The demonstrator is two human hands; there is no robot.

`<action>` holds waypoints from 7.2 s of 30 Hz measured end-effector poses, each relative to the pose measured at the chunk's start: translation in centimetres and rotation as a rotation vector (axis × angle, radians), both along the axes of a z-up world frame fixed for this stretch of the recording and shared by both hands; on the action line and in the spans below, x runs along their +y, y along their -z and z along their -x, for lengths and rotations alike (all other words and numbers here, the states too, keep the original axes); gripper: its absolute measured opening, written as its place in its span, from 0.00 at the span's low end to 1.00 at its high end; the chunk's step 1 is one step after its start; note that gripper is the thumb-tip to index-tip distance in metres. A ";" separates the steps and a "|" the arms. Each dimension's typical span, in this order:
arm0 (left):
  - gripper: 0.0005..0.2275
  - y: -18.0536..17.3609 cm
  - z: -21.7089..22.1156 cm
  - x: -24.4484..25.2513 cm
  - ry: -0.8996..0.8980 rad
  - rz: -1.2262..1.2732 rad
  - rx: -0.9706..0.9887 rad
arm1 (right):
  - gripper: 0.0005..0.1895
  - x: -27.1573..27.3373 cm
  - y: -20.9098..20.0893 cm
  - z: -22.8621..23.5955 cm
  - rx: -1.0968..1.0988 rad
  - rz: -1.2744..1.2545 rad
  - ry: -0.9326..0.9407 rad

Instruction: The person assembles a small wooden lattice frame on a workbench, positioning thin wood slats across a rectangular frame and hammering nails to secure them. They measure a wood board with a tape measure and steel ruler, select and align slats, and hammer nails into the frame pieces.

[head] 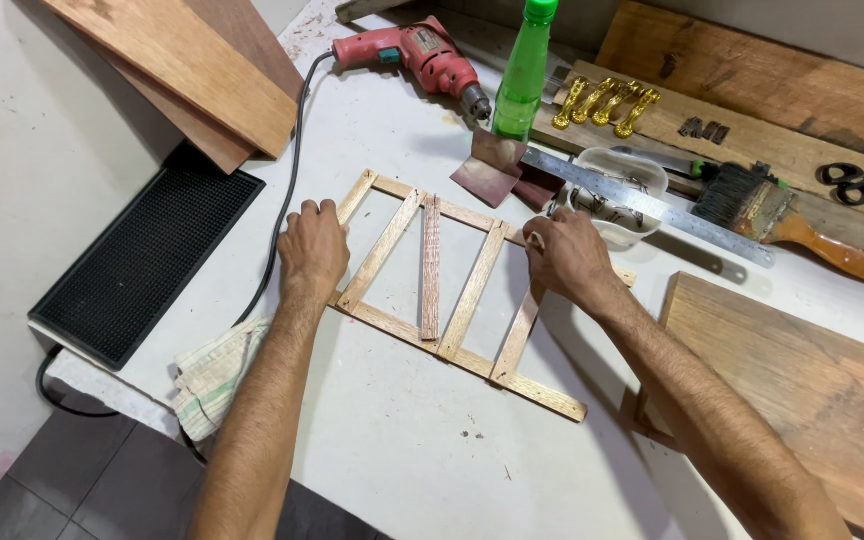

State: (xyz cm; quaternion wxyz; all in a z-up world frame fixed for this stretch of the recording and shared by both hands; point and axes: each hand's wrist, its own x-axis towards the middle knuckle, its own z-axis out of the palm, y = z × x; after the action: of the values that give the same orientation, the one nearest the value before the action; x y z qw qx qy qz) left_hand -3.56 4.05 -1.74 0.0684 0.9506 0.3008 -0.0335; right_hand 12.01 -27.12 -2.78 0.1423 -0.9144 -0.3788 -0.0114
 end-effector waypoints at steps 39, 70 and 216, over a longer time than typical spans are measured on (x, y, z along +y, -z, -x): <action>0.11 -11.5 -10.0 -58.7 1.547 0.160 -0.819 | 0.16 -49.3 -15.1 18.7 -0.052 -0.288 0.673; 0.18 -4.1 -10.5 -90.9 1.833 0.286 -0.258 | 0.31 -75.0 -5.7 20.0 0.491 -0.154 1.451; 0.11 -7.2 -11.9 -57.8 1.354 0.323 -0.431 | 0.16 -52.9 -8.0 15.0 0.692 -1.311 0.648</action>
State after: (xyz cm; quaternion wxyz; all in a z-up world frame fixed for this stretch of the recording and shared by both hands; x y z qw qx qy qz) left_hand 8.33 -53.70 5.47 0.2297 0.8919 -0.3823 0.0755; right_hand -2.99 -80.04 5.22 0.7482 -0.6611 0.0541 0.0117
